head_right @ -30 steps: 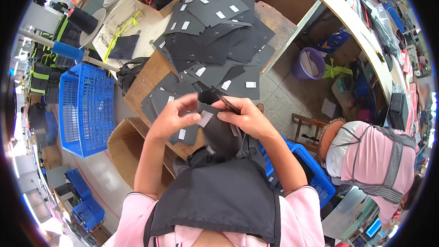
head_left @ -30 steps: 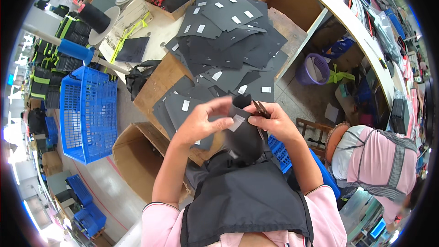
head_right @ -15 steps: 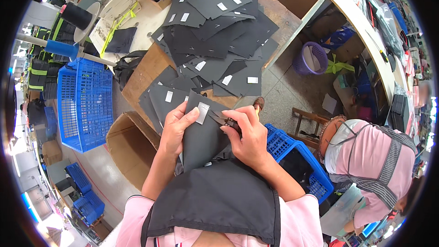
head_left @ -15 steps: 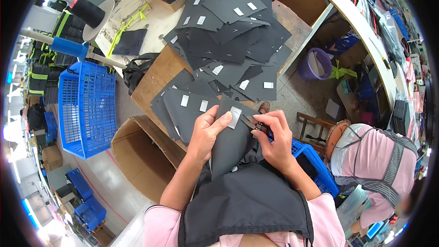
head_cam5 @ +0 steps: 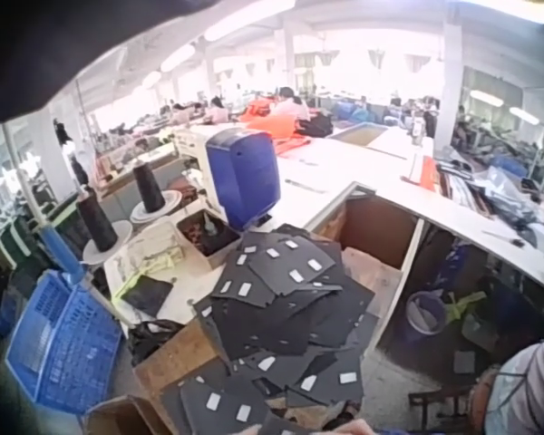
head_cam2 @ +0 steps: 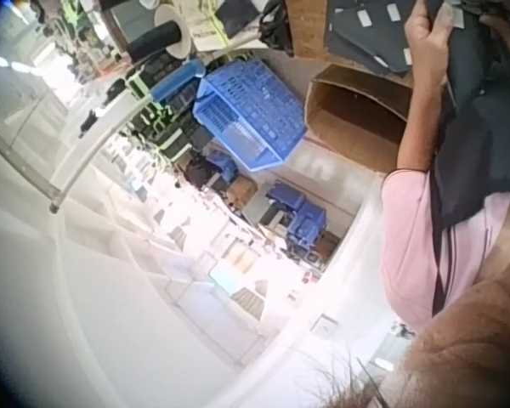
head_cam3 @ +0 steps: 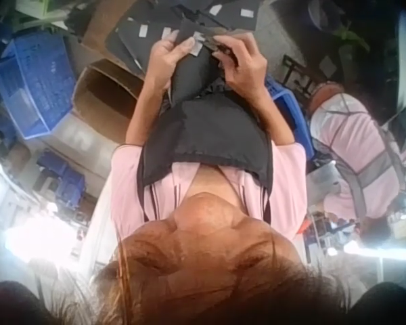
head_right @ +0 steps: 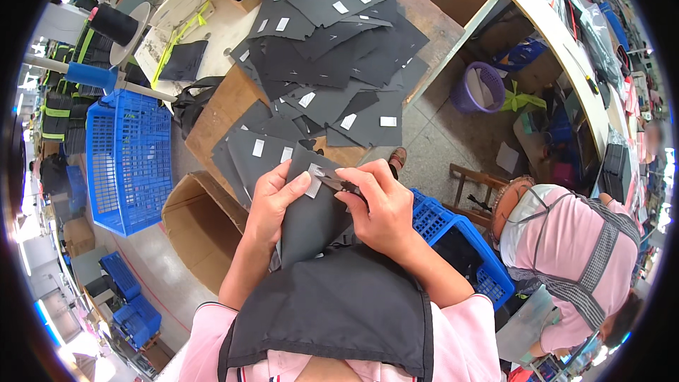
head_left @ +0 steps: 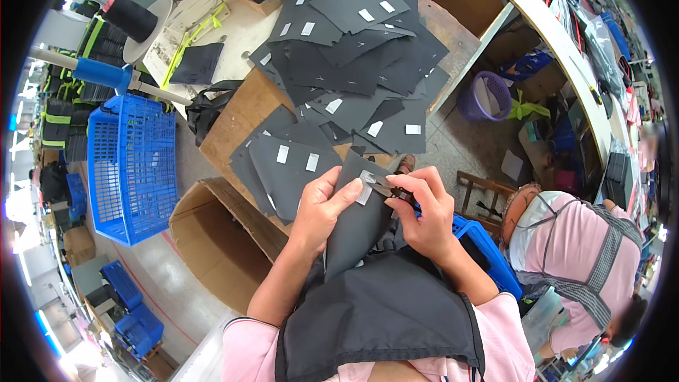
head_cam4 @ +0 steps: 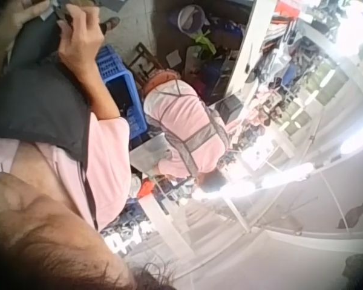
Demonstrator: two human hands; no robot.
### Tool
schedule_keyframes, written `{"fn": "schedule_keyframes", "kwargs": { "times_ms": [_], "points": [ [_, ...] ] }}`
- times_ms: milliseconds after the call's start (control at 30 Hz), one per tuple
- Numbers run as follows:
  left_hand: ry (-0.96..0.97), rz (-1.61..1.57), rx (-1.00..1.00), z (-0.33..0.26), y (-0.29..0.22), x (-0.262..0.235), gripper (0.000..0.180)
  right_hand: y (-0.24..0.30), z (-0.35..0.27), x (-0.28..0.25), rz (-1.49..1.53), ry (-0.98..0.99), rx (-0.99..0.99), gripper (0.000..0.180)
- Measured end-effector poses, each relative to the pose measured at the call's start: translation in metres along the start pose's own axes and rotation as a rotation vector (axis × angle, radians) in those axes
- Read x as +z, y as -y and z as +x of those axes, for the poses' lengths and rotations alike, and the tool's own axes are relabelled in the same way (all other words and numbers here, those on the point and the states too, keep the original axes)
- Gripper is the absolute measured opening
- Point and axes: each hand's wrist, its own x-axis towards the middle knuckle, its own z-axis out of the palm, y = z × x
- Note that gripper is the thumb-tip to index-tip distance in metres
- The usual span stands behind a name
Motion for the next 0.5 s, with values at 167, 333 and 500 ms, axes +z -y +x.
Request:
{"fn": "schedule_keyframes", "kwargs": {
  "times_ms": [167,333,500],
  "points": [
    [0.009,0.046,0.025,-0.0024,0.0009,-0.0004,0.024,-0.0037,0.0017,0.0014,-0.104,-0.037,-0.117,0.032],
    [-0.033,0.088,0.048,-0.0026,0.0009,0.0028,0.023,-0.0009,-0.0070,-0.0014,-0.069,-0.056,-0.057,0.032],
    [-0.014,0.217,0.106,-0.0027,0.0053,-0.0023,0.022,-0.0004,-0.0003,0.0047,-0.051,-0.061,-0.058,0.031]
  ]
}}
